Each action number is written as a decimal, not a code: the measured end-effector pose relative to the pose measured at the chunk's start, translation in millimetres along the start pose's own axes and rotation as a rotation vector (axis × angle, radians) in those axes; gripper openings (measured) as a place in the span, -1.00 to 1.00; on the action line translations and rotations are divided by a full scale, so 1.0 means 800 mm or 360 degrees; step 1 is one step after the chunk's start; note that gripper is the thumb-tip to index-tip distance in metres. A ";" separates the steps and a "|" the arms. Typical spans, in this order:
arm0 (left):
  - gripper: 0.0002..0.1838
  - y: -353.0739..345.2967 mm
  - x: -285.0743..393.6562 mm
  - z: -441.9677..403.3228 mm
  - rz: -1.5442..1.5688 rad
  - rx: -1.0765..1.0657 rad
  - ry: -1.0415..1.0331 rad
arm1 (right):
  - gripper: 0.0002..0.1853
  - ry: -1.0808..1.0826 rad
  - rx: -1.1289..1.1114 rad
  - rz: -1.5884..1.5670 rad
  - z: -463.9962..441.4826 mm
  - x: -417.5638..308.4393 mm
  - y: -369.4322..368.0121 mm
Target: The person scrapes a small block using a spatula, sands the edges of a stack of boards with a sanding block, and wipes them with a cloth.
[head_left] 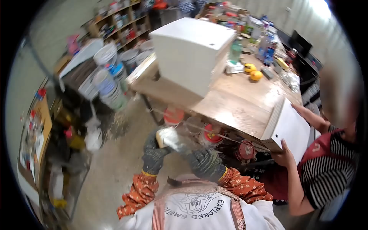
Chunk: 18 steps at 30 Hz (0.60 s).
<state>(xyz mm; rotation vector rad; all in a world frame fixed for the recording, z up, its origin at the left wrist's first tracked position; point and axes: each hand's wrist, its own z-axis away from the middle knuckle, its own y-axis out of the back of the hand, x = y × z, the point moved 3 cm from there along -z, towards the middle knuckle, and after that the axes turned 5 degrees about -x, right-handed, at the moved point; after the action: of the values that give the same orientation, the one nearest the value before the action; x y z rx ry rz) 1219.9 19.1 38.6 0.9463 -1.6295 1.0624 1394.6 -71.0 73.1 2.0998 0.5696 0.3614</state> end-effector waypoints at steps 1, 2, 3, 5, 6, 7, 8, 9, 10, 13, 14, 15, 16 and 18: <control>-0.28 0.004 -0.011 -0.001 0.0038 0.0042 0.0044 | -0.51 -0.0024 0.0065 -0.0044 0.002 0.002 0.006; -0.27 0.000 -0.009 -0.004 0.0022 0.0023 0.0079 | -0.53 -0.0041 0.0130 -0.0094 0.002 0.005 0.012; -0.26 -0.005 -0.005 -0.005 0.0003 0.0012 0.0108 | -0.53 -0.0080 0.0160 -0.0043 0.005 0.009 0.016; -0.28 -0.016 0.000 -0.008 0.0018 -0.0030 0.0085 | -0.59 -0.0535 0.0125 -0.0836 0.009 0.030 0.016; -0.28 -0.025 0.001 -0.011 0.0064 -0.0077 0.0094 | -0.59 -0.0556 0.0192 -0.0795 0.007 0.034 0.022; -0.28 -0.032 -0.001 -0.012 0.0104 -0.0127 0.0108 | -0.62 -0.0856 0.0113 -0.1134 0.007 0.040 0.023; -0.28 -0.038 -0.006 -0.012 0.0093 -0.0166 0.0073 | -0.64 -0.1144 0.0042 -0.1488 0.009 0.042 0.021; -0.29 -0.043 -0.011 -0.012 0.0082 -0.0208 0.0037 | -0.66 -0.1413 -0.0024 -0.1857 0.014 0.042 0.016; -0.28 -0.045 -0.014 -0.011 0.0031 -0.0216 0.0016 | -0.62 -0.1352 0.0040 -0.2335 0.030 0.048 -0.018; -0.26 -0.048 -0.012 -0.010 -0.0094 -0.0279 -0.0004 | -0.61 -0.1296 -0.0163 -0.1573 0.046 0.065 -0.008; -0.29 -0.049 -0.012 -0.008 0.0050 -0.0262 0.0017 | -0.61 -0.1245 -0.0160 -0.1575 0.052 0.070 -0.006; -0.29 -0.047 -0.016 -0.008 0.0051 -0.0288 0.0011 | -0.61 -0.1194 -0.0156 -0.1576 0.059 0.075 -0.004; -0.31 -0.042 -0.019 -0.008 0.0256 -0.0249 0.0118 | -0.61 -0.1369 -0.0177 -0.1816 0.062 0.084 -0.001; -0.32 -0.043 -0.024 -0.008 0.0447 -0.0217 0.0240 | -0.61 -0.1552 -0.0186 -0.2070 0.066 0.086 0.007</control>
<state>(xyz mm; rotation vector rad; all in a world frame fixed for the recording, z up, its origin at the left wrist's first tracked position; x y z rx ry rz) 1258.8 15.8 28.7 0.5446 -1.7162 1.1638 1478.7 -74.8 51.5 1.1633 1.0638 -1.2358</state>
